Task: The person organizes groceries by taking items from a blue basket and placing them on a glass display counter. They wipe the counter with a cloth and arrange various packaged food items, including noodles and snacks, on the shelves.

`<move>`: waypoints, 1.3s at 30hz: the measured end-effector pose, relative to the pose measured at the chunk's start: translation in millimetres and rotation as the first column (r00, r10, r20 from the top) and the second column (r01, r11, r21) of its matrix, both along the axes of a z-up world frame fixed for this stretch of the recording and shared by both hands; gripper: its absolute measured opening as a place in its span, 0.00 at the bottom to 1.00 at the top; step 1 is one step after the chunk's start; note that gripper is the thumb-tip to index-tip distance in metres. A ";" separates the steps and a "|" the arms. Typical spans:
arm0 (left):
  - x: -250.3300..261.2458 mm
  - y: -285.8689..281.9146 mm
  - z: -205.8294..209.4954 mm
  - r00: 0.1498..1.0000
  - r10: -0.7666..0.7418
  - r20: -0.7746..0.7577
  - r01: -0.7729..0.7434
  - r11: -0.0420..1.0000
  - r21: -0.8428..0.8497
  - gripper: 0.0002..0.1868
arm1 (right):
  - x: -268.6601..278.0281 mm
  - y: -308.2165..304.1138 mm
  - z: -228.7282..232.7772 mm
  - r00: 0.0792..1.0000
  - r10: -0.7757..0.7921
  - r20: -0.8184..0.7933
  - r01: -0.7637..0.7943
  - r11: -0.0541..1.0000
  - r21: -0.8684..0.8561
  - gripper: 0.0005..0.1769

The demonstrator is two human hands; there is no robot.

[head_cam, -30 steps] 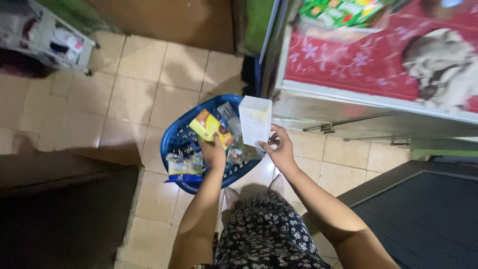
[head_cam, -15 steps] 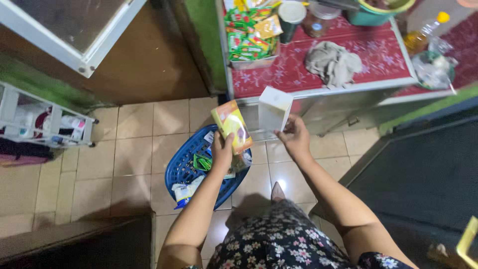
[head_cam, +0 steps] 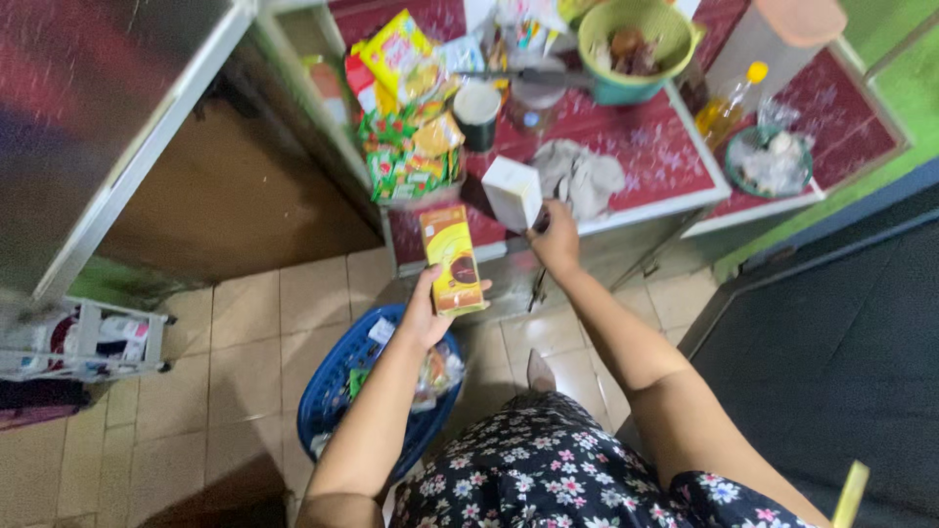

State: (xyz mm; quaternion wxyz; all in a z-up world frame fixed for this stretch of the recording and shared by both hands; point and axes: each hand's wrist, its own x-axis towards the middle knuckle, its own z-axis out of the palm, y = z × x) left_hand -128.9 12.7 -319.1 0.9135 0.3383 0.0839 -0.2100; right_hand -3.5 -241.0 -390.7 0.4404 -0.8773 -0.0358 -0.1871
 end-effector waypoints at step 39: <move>73.9 -102.1 58.7 0.953 -0.199 0.227 0.217 0.974 -0.057 0.32 | 42.3 -69.1 236.4 0.972 0.200 0.121 -0.228 0.929 0.291 0.30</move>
